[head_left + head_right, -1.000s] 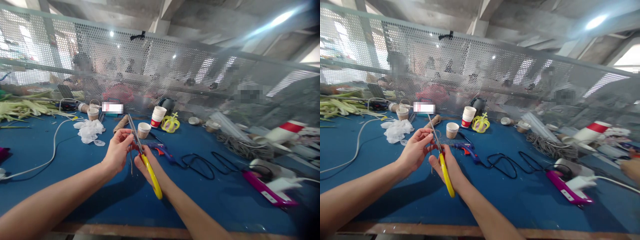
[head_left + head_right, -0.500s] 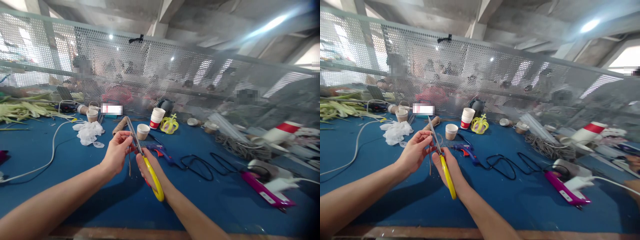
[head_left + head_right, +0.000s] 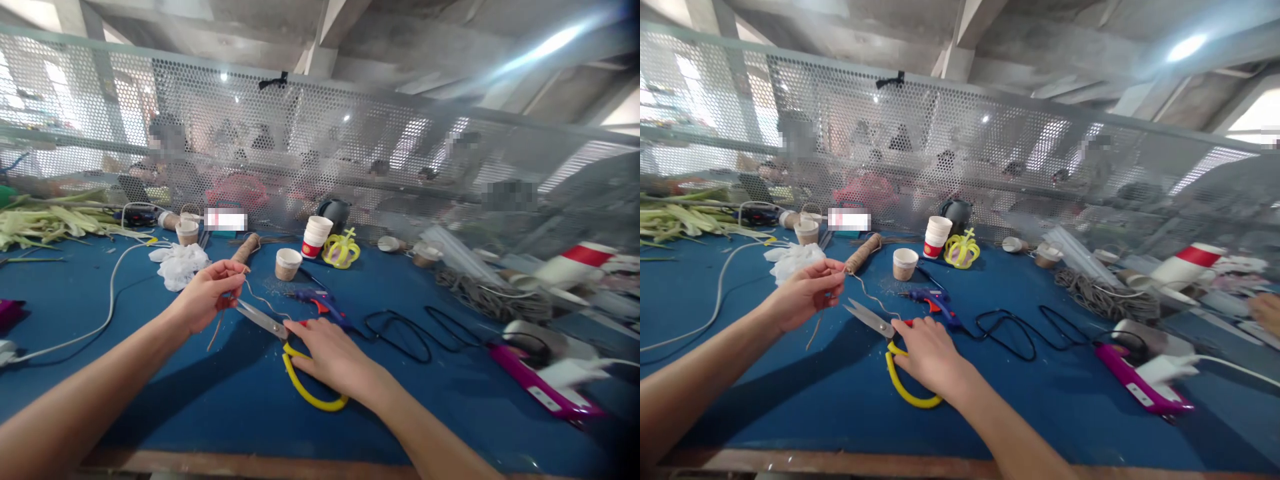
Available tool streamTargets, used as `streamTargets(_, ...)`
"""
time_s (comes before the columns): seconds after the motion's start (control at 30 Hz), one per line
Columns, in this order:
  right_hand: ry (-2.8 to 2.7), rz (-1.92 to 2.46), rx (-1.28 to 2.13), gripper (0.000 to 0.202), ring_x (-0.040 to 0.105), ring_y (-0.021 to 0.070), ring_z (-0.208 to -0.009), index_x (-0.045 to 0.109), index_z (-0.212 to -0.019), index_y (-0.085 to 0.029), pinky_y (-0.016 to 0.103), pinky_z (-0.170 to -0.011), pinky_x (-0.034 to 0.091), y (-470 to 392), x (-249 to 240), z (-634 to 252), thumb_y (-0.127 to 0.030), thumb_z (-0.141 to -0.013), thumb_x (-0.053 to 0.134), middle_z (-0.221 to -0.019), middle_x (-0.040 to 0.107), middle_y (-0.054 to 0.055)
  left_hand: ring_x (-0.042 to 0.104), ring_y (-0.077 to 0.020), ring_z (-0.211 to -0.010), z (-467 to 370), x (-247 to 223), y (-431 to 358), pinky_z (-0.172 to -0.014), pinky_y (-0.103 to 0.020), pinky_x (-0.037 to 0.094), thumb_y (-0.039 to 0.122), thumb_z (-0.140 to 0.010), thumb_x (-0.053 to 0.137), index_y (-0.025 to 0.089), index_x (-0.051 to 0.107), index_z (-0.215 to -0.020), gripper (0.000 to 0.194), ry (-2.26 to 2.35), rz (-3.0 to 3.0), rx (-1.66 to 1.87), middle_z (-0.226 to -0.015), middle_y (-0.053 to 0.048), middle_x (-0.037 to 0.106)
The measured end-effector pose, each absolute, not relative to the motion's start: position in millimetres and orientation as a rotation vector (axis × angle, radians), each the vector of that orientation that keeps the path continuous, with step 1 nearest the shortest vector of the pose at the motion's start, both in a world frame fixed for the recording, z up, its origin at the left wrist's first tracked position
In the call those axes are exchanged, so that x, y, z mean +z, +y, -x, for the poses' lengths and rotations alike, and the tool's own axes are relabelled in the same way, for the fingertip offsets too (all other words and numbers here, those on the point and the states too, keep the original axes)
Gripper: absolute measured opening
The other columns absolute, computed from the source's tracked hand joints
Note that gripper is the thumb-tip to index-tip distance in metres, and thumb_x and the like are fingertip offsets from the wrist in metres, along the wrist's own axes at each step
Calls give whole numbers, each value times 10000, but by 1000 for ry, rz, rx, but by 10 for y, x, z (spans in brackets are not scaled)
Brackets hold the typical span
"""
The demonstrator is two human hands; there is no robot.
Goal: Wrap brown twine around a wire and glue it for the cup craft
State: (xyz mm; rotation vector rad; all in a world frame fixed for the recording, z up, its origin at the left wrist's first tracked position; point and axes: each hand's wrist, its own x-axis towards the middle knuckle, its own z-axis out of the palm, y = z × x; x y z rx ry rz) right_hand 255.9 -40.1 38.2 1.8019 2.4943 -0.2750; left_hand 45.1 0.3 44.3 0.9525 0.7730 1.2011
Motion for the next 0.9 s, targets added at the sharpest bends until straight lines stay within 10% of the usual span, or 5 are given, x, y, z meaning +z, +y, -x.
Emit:
streamTargets(0.2, 2217, -2213, -73, 309, 613, 220, -792, 650, -919, -188, 265, -585, 376, 7, 615, -2833, -369, -835, 413, -862, 678, 86, 434, -50, -466, -410, 338, -33, -410, -156, 348, 201, -635, 696, 155, 592, -732, 149, 762, -960, 1088, -549, 40, 482)
streamTargets(0.43, 2038, -2254, -114, 216, 621, 227, -819, 664, -848, -108, 253, -575, 371, 331, 300, -3033, -230, -754, 512, -934, 666, 178, 439, -46, -461, -435, 337, -29, -419, -159, 358, 193, -628, 703, 150, 605, -730, 149, 788, -960, 1061, -562, 37, 487)
streamTargets(0.9, 2165, -2410, -418, 173, 505, 132, -499, 619, -628, -137, 225, -441, 289, 261, 364, -3198, -269, -687, 525, -516, 569, 20, 439, -52, -474, -430, 268, -88, -428, -164, 361, 201, -605, 718, 144, 585, -730, 191, 698, -845, 1158, -527, 45, 476)
